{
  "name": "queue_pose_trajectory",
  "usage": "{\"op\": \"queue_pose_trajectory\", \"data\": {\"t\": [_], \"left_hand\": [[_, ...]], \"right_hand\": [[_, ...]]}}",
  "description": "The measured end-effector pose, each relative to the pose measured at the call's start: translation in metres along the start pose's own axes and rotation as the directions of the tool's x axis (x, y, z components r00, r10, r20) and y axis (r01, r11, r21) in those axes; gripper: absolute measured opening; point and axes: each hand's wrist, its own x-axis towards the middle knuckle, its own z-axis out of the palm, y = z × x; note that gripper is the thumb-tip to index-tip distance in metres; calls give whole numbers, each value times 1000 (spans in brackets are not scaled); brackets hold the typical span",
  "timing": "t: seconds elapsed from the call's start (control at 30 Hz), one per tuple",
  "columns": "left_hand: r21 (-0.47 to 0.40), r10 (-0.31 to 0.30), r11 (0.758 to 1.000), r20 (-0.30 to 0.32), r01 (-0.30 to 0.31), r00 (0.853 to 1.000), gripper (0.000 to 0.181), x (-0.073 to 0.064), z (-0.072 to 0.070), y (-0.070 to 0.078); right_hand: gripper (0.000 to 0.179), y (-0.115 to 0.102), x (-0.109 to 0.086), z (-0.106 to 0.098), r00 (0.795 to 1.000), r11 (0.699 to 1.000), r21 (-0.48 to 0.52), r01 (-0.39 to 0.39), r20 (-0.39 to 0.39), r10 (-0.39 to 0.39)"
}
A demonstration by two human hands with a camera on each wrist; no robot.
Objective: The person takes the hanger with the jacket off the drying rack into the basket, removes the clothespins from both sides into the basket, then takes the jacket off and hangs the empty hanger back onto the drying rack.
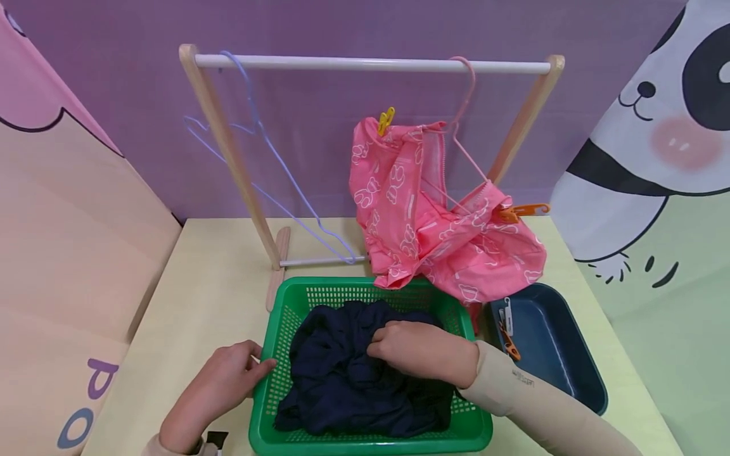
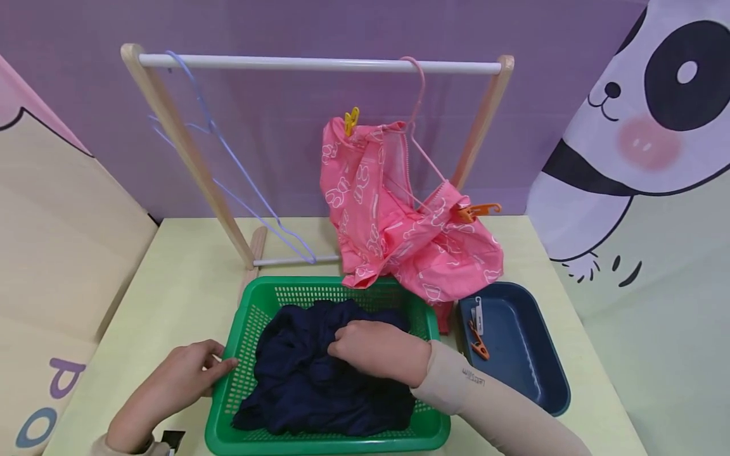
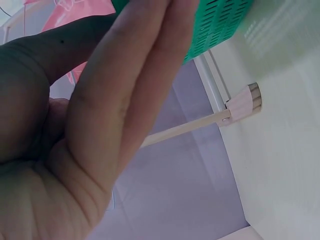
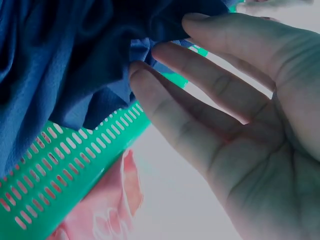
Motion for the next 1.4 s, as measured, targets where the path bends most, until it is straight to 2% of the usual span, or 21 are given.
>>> {"op": "queue_pose_trajectory", "data": {"t": [0.13,0.3,0.43,0.5,0.57,0.63,0.73,0.87,0.97,1.1,1.13,1.27,1.33,1.4], "left_hand": [[15,-2,1000,-4,2,1000,22,2,1,2],[81,19,997,-28,-17,999,28,3,-1,5],[165,82,984,-76,-68,994,36,2,-10,13],[182,143,976,-118,-120,983,36,1,-17,21],[188,213,966,-176,-179,961,34,-1,-25,31],[189,283,952,-240,-241,928,32,-1,-31,43],[203,381,922,-338,-329,860,29,0,-39,62],[192,479,877,-416,-441,773,27,7,-47,88],[183,534,840,-437,-510,723,31,17,-54,111],[189,586,802,-431,-566,686,39,35,-67,144],[201,595,797,-425,-569,682,41,40,-71,152],[247,603,796,-403,-552,689,46,61,-85,181],[269,592,806,-391,-528,705,47,71,-91,193],[274,572,820,-382,-503,726,48,80,-95,201]], "right_hand": [[19,2,-8,-6,1000,1000,-13,-22,-6,21],[26,8,-26,-19,994,999,-29,-44,-98,41],[30,14,-42,-31,977,997,-36,-76,-200,67],[32,17,-49,-37,965,995,-18,-97,-244,90],[33,20,-57,-41,951,992,6,-124,-284,120],[36,23,-65,-45,933,987,38,-157,-322,161],[39,28,-77,-51,903,977,71,-199,-376,211],[45,34,-93,-57,857,963,88,-254,-441,267],[48,37,-106,-62,816,946,112,-303,-483,318],[45,40,-123,-67,749,914,154,-375,-531,397],[44,41,-128,-68,729,904,163,-395,-543,417],[41,46,-144,-69,634,863,199,-465,-605,481],[37,49,-152,-69,573,832,215,-511,-636,516],[34,52,-158,-67,504,796,239,-556,-665,552]]}}
